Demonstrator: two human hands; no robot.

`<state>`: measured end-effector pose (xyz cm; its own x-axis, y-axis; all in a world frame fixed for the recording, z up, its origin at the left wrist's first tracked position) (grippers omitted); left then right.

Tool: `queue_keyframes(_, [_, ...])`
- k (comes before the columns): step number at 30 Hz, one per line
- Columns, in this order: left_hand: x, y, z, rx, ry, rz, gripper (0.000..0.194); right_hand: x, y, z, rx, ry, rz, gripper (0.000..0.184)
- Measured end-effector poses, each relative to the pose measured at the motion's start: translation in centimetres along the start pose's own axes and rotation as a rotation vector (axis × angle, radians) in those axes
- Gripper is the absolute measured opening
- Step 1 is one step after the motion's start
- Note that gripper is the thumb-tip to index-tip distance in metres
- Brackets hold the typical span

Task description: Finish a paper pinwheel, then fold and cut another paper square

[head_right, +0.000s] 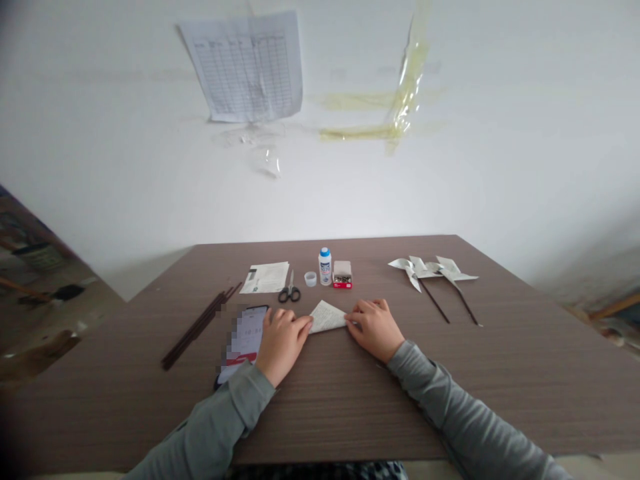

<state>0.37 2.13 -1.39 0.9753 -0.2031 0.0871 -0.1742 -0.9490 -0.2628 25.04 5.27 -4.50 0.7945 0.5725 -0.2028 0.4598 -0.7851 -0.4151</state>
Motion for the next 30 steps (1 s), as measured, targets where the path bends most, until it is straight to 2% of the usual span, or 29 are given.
queue_keyframes(9, [0.1,0.06,-0.29,-0.007,-0.004,-0.031,0.028,-0.04,0.05,0.01,0.053,0.023,-0.036,0.027])
queue_keyframes(17, [0.0,0.1,-0.43,-0.01,-0.007,-0.046,0.028,-0.09,-0.01,-0.06,-0.006,-0.008,0.018,0.031])
queue_keyframes(25, [0.11,0.12,-0.31,-0.028,-0.019,-0.016,0.034,-0.37,-0.11,-0.14,-0.034,-0.006,0.03,0.034])
queue_keyframes(30, [0.66,-0.69,-0.43,-0.021,-0.065,0.025,0.033,-0.87,-0.06,-0.19,-0.047,0.017,0.024,0.033])
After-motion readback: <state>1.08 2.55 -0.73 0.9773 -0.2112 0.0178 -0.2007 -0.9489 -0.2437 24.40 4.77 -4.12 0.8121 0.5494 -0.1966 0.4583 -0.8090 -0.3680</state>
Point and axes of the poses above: each hand's wrist, its own y-axis away from the middle knuckle, its own z-axis out of the palm, x = y × z, the point moved 6 cm from there along -y, towards the middle knuckle, and after that the axes turned 5 degrees about -y, right-handed, at the moved point
